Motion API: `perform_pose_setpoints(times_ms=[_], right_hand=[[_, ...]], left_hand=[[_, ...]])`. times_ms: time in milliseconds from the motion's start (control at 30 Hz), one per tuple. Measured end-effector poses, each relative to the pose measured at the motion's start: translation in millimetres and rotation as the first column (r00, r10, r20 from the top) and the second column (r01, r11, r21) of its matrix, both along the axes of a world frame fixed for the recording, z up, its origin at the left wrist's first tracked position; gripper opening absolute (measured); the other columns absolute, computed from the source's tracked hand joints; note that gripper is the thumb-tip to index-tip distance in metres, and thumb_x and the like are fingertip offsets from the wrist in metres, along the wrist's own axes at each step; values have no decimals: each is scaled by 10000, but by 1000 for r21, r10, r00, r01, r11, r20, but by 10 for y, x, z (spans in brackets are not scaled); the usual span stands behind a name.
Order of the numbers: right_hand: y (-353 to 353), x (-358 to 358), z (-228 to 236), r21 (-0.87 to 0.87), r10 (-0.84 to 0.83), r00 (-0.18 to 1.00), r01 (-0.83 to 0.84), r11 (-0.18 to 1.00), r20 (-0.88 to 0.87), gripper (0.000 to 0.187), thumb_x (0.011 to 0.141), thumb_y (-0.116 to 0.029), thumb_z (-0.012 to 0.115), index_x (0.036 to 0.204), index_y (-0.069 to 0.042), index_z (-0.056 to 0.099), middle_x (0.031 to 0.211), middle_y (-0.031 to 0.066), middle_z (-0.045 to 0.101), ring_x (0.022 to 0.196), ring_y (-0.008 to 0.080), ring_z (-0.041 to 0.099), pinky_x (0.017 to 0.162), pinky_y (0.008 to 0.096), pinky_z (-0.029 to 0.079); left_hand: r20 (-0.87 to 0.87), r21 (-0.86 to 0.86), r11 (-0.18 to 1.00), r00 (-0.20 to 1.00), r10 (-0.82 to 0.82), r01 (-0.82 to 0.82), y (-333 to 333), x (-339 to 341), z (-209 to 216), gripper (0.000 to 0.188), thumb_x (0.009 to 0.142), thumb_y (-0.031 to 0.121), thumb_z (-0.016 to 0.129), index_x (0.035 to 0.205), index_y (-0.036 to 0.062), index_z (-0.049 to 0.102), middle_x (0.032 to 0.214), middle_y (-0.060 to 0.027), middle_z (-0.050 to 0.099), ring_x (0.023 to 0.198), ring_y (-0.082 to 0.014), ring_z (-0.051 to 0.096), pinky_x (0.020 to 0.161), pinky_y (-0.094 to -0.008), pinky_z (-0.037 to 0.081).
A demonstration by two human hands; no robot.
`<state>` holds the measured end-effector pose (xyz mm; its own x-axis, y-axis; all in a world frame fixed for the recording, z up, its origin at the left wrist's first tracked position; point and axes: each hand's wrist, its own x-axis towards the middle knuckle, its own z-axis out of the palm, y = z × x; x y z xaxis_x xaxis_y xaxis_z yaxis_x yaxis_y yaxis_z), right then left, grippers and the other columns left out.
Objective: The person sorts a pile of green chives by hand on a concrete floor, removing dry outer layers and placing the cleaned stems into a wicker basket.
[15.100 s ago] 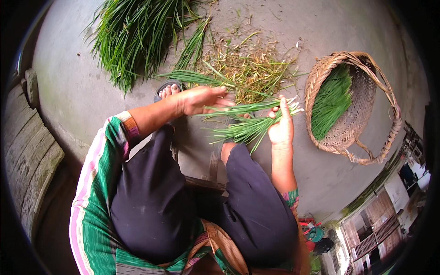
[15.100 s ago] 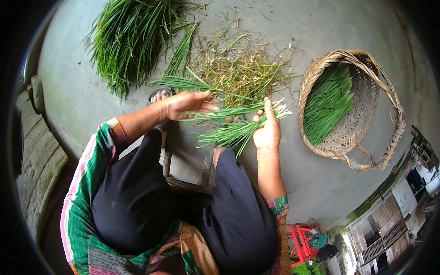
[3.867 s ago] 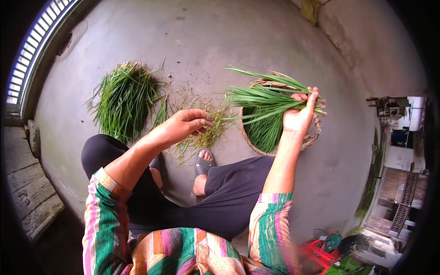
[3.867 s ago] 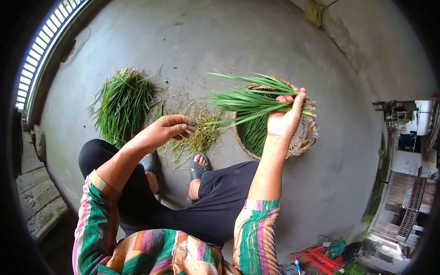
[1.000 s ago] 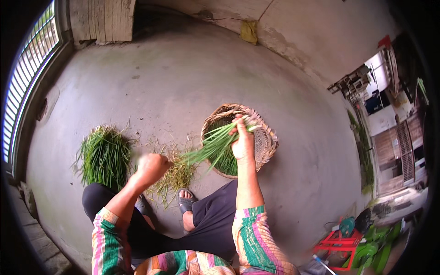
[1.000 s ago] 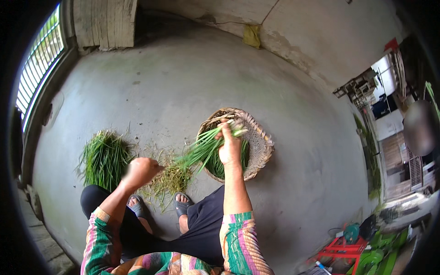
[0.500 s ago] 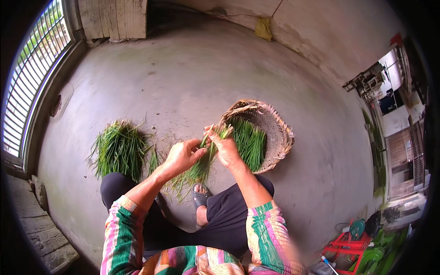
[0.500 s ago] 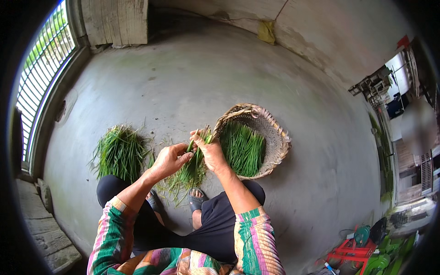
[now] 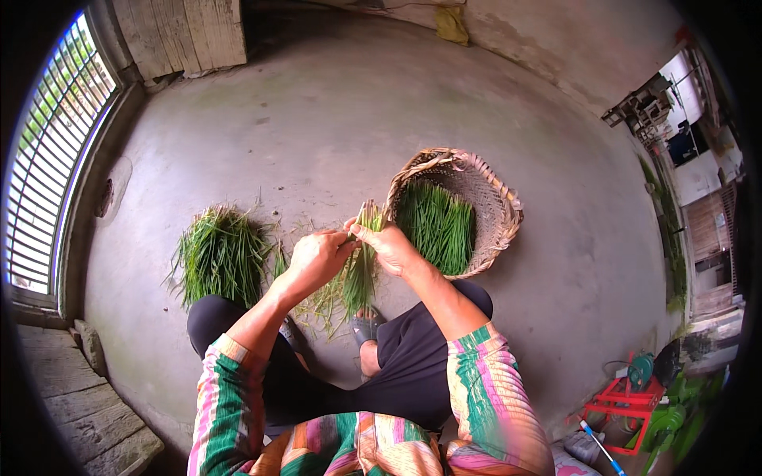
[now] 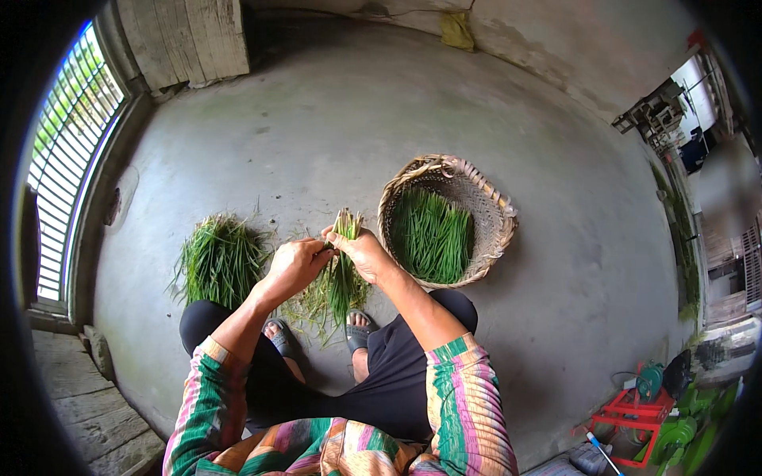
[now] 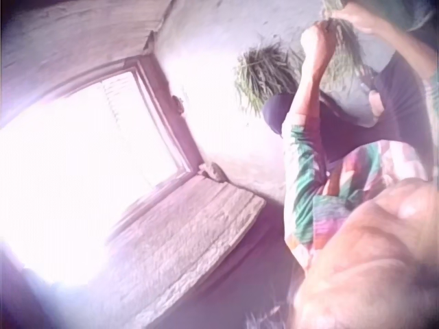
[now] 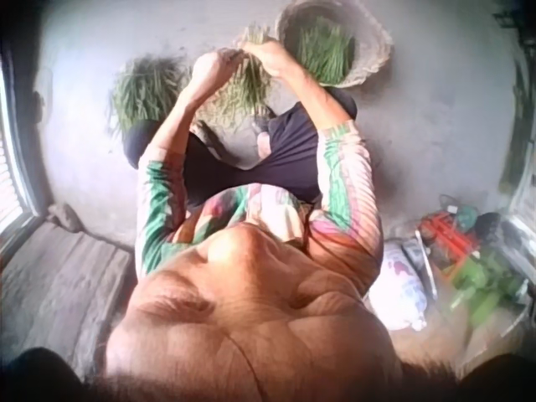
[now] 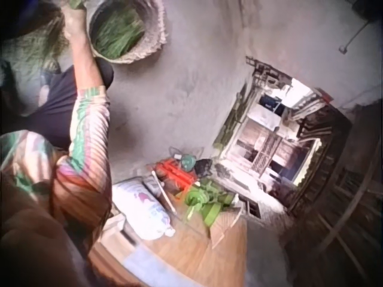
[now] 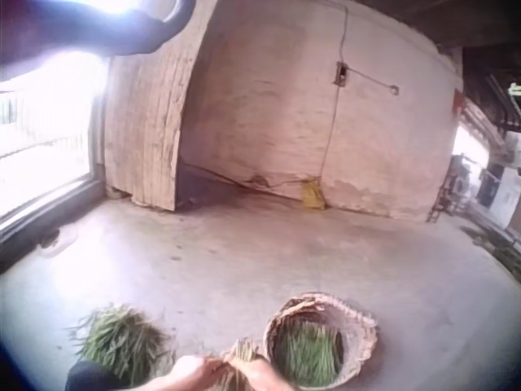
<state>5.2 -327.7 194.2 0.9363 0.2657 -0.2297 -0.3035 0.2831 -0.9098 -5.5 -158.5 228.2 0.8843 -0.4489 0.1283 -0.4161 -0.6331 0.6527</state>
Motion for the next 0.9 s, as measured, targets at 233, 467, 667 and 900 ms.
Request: perform_pose_setpoints(times_ms=[233,467,667,900], right_hand=[[-58,-29,185,-88,170,982,-177,980,-88,185,859,-135,613,991,-7,596,903,46,617,844,126,569,755,272,454],[230,-169,40,-147,311,935,-336,930,-171,356,813,-65,640,1141,-37,505,982,36,573,840,140,578,718,283,486],[160,-326,94,-158,200,959,-234,959,-201,211,816,-27,605,1020,-47,556,883,30,598,757,145,584,622,285,466],[216,-265,78,-61,232,957,-246,967,-176,237,821,-79,638,1040,-43,553,895,50,613,771,166,596,637,304,480]], left_hand=[[-88,-111,977,982,170,-179,287,261,130,306,818,253,637,1041,46,608,949,-155,641,754,-257,643,673,-336,507],[-281,-241,969,960,-13,-57,403,124,106,428,729,238,688,1085,18,598,950,-145,658,839,-237,648,756,-330,506],[-272,-319,948,960,-64,-27,245,99,-120,288,725,195,661,940,8,620,832,-156,656,765,-291,639,702,-359,496],[-290,-419,904,956,-44,-86,359,55,-73,264,703,211,697,864,11,636,768,-142,657,699,-263,639,650,-345,495]])
